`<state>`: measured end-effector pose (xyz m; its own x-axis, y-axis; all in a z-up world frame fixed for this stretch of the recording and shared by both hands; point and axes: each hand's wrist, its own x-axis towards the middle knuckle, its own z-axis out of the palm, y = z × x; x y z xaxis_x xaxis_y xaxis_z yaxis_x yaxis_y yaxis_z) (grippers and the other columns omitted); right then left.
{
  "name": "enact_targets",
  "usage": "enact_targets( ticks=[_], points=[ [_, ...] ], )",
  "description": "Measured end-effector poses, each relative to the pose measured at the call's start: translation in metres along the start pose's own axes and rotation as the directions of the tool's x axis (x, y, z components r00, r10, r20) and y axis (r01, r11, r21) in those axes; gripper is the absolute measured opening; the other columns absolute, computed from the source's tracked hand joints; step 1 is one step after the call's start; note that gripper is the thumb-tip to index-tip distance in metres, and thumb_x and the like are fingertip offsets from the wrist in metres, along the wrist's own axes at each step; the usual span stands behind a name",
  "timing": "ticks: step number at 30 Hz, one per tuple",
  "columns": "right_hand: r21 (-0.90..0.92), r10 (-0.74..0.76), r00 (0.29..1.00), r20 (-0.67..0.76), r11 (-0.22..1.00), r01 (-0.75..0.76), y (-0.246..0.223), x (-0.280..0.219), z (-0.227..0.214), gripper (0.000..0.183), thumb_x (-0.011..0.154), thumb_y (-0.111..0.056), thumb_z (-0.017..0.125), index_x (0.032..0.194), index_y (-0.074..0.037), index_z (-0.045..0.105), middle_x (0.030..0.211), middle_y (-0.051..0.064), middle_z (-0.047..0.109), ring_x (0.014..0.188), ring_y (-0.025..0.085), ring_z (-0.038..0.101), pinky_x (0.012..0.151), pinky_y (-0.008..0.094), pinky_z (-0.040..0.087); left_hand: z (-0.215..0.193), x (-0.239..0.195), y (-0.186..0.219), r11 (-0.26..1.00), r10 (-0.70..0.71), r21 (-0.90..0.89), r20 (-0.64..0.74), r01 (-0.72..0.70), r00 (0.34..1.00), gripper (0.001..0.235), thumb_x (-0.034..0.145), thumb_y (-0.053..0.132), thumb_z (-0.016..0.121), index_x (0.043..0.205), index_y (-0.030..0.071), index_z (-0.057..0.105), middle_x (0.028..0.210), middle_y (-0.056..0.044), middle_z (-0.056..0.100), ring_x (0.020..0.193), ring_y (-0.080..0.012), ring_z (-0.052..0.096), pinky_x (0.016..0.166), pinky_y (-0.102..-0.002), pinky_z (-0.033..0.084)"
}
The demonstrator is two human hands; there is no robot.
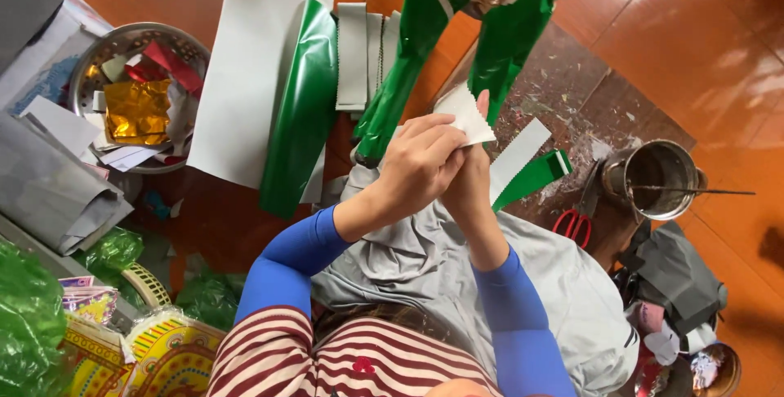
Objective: Applying glue and attaching green paper strips to a bamboo frame to assemble a craft object.
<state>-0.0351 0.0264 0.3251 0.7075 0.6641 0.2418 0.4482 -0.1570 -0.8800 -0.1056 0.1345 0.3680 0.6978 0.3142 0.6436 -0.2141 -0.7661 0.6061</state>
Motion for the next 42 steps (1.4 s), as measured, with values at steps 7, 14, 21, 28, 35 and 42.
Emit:
enact_targets(
  ticks=[7,14,21,28,35,42],
  points=[
    [0.015,0.043,0.997,-0.071,0.999,-0.042,0.026,0.011,0.015,0.082,0.106,-0.023,0.062,0.164,0.000,0.008,0.126,0.010,0.065,0.114,0.020,0.067,0.096,0.033,0.052,-0.003,0.006,-0.015,0.997,-0.060,-0.049,0.033,0.062,0.998,0.021,0.088,0.009,0.077,0.107,0.006,0.068,0.104,-0.010,0.071,0.117,-0.0330,0.067,0.100,-0.045,0.051],
    [0.706,0.329,0.944,0.002,0.668,-0.235,0.044,0.048,0.024,0.069,0.112,-0.037,0.048,0.164,-0.001,0.021,0.140,0.011,0.057,0.122,0.021,0.063,0.103,0.035,0.054,-0.026,0.013,-0.093,0.948,-0.308,-0.135,-0.158,0.289,0.938,0.025,0.105,0.022,0.066,0.116,0.000,0.072,0.114,-0.016,0.073,0.105,-0.0273,0.071,0.092,-0.035,0.056],
    [0.915,0.535,0.844,0.042,0.318,-0.248,0.097,0.098,0.058,0.051,0.112,-0.035,0.047,0.147,0.002,0.043,0.135,0.015,0.058,0.116,0.025,0.064,0.100,0.042,0.055,0.035,-0.068,-0.259,0.347,-0.703,-0.528,0.401,0.775,0.587,0.064,0.111,0.049,0.049,0.088,-0.005,0.076,0.082,-0.010,0.075,0.074,-0.0211,0.067,0.070,-0.032,0.053],
    [0.981,0.583,0.812,-0.027,0.173,-0.091,0.116,0.132,0.084,0.049,0.105,-0.040,0.051,0.133,0.000,0.054,0.123,0.014,0.066,0.110,0.028,0.066,0.099,0.044,0.053,0.103,-0.052,-0.256,-0.191,-0.275,-0.584,0.804,0.789,0.528,0.054,0.101,0.051,0.041,0.132,0.011,0.059,0.109,-0.002,0.068,0.097,-0.0124,0.065,0.088,-0.031,0.056],
    [0.994,0.571,0.821,0.022,0.077,-0.080,0.106,0.134,0.073,0.045,0.107,-0.040,0.051,0.133,-0.004,0.056,0.122,0.012,0.066,0.109,0.029,0.063,0.095,0.044,0.051,0.126,-0.018,-0.298,-0.042,-0.539,-0.799,0.524,0.600,0.660,0.032,0.108,0.035,0.063,0.116,0.004,0.066,0.093,-0.001,0.061,0.080,-0.0108,0.055,0.067,-0.028,0.046],
    [0.998,0.542,0.839,-0.037,0.063,0.004,0.093,0.141,0.064,0.041,0.107,-0.030,0.049,0.139,-0.004,0.052,0.133,0.010,0.062,0.122,0.026,0.060,0.107,0.042,0.048,0.079,0.045,-0.264,-0.220,-0.410,-0.784,0.614,0.580,0.675,0.032,0.108,0.033,0.060,0.121,0.004,0.067,0.101,-0.001,0.066,0.088,-0.0109,0.060,0.075,-0.028,0.049]
  ],
)
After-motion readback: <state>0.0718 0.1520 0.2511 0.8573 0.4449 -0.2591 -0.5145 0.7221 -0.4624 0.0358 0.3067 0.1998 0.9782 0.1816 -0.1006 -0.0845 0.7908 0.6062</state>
